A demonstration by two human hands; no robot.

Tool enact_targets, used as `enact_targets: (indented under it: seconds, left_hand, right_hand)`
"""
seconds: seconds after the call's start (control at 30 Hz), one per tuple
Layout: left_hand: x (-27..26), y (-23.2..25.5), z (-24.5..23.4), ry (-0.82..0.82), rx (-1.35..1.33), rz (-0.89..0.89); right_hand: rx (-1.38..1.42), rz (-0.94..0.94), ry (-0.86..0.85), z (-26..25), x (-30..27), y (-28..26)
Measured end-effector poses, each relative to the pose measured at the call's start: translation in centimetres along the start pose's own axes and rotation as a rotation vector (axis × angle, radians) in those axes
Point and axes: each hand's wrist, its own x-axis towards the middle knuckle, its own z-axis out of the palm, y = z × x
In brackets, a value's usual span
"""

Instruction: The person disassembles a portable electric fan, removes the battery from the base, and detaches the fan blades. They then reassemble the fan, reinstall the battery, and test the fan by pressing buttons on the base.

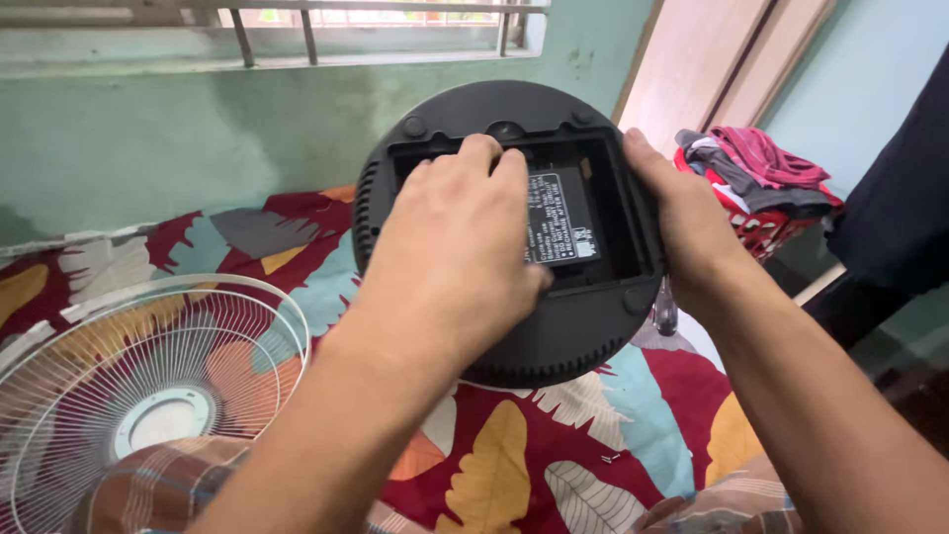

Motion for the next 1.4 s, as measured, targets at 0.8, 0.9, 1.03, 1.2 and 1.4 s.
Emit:
enact_targets:
  seconds: [0.8, 0.9, 1.03, 1.2, 1.4]
  left_hand:
    - [-1.6, -1.8, -0.3, 0.077, -0.117, -0.067]
    - [-1.6, -0.8, 0.7, 0.215, -0.089, 0.011]
    - [-2.6, 0.0, 1.1, 0.606, 0.094, -0.054]
    - [-3.4, 0.1, 2.8, 0.598, -1.388, -1.001]
    - [-5.1, 3.5, 4.6, 0.604, -1.178, -0.597]
  right_hand:
    - [-0.255, 0.011, -0.026, 1.1, -2.0, 0.0]
    - [-0.189, 0.081, 0.058, 0.3, -2.0, 0.7]
    - [-0.078, 0.091, 0.091, -0.2, -1.5, 0.5]
    - [0.141, 0.086, -0.031, -1.4, -0.3, 0.4]
    - [0.167, 0.115, 0.037, -3.0, 0.6, 0.0]
